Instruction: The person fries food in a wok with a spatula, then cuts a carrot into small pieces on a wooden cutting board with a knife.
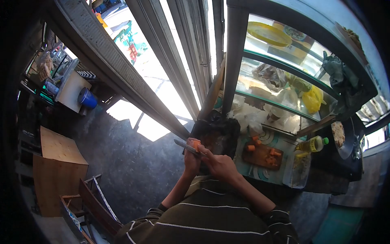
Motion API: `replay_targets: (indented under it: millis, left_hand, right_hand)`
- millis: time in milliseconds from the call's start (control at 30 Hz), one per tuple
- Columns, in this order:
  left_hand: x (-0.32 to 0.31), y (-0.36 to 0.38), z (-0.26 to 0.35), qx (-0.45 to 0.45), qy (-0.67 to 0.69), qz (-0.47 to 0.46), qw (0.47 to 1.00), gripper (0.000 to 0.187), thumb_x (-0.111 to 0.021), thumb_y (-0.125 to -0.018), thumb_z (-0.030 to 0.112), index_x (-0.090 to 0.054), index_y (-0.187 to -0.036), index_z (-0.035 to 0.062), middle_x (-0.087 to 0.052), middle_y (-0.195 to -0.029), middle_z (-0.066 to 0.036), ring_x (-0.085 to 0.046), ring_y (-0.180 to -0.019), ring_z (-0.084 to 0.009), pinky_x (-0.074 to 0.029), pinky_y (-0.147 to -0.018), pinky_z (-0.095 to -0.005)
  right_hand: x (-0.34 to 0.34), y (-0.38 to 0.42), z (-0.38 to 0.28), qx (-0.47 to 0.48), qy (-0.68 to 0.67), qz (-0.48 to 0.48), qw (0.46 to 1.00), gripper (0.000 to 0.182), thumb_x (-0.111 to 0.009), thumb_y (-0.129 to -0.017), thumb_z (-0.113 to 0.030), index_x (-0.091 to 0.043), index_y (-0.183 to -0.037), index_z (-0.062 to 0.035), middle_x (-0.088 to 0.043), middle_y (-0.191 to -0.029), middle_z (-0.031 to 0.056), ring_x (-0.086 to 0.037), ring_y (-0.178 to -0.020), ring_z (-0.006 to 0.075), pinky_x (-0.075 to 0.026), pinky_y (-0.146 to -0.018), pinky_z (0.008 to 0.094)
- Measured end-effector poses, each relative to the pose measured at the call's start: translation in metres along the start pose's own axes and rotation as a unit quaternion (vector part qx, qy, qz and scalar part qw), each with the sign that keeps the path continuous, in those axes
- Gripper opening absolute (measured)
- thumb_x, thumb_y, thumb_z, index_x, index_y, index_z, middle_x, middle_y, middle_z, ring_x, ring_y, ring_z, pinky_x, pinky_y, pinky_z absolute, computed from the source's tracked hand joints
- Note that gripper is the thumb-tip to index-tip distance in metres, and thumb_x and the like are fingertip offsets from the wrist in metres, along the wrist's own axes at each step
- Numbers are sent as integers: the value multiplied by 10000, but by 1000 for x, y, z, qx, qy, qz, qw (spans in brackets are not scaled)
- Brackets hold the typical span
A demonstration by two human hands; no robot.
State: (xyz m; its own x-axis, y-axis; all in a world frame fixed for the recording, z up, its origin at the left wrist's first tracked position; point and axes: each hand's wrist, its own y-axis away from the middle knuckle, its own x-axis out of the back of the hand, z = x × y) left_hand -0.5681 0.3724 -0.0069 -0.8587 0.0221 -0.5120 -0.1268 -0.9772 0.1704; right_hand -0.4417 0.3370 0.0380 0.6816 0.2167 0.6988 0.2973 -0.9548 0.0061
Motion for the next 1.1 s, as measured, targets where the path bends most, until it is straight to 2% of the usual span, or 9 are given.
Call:
replay_targets:
  millis: [100,200,267,667,767,867,967,1067,1100]
  left_hand:
    - [2,1,-2,0,25,-9,1000,226,-323,-923,268,-435,-904,72,-407,-754,-1,-444,-690,-57,-391,-603,-201]
    - [0,4,-6,-80,-129,8,988,225,-328,-921,266,-437,-911,69,-412,-759,-2,-452,-693,-60,-397,-614,-203]
    - [3,3,-11,-13,72,10,997,199,-346,-909,245,-440,-917,69,-418,-770,-3,-461,-702,-70,-403,-623,-210]
    - [-3,9,-2,-34,146,-27,988,188,-367,-880,201,-411,-1008,70,-428,-866,-27,-470,-788,-98,-409,-688,-231]
    - [7,6,-24,-134,-51,3,990,193,-356,-886,205,-379,-1029,77,-415,-901,-30,-462,-815,-100,-404,-692,-231]
    - [-4,11,-5,-53,113,17,992,189,-356,-892,203,-380,-1029,76,-409,-899,-19,-453,-831,-92,-401,-691,-232]
    - [10,6,-15,-93,-6,-8,996,174,-353,-895,198,-381,-1023,83,-405,-896,-11,-454,-827,-88,-402,-680,-232]
    - [7,5,-8,-14,91,-9,996,173,-353,-905,234,-386,-1019,108,-417,-876,-12,-457,-794,-90,-406,-672,-240]
    - [4,5,-4,-15,91,-9,996,173,-353,-905,234,-386,-1019,108,-417,-876,-12,-457,-794,-90,-406,-672,-240]
  right_hand:
    - [-4,1,1,16,-6,27,999,466,-451,-848,-224,-277,-1280,-241,-555,-623,151,-552,-532,339,-410,-453,421]
    - [-6,2,-1,28,-10,59,998,440,-448,-850,-207,-310,-1267,-240,-559,-632,146,-557,-535,331,-413,-448,411]
    - [-9,2,1,25,-8,67,997,425,-447,-852,-201,-327,-1258,-237,-561,-635,143,-559,-538,328,-414,-446,405]
    - [7,-1,-8,-16,-120,19,992,412,-420,-862,-245,-317,-1259,-212,-555,-655,203,-558,-607,379,-419,-519,442]
    - [0,-2,-6,-6,-101,44,994,406,-409,-867,-240,-316,-1260,-207,-559,-660,205,-562,-622,377,-415,-522,441]
    - [-3,-3,-6,-6,-104,57,993,377,-399,-871,-234,-345,-1242,-199,-560,-655,203,-561,-628,379,-418,-532,439]
    - [-6,-4,-5,-22,-135,68,988,350,-405,-871,-233,-378,-1218,-198,-556,-653,209,-566,-651,377,-426,-533,418]
    - [-10,-8,-1,-30,-243,49,968,314,-383,-892,-234,-401,-1200,-174,-594,-737,152,-593,-643,339,-448,-542,378]
    - [-16,-13,4,-23,-357,57,932,322,-369,-904,-251,-386,-1219,-186,-514,-651,88,-502,-537,206,-386,-467,288]
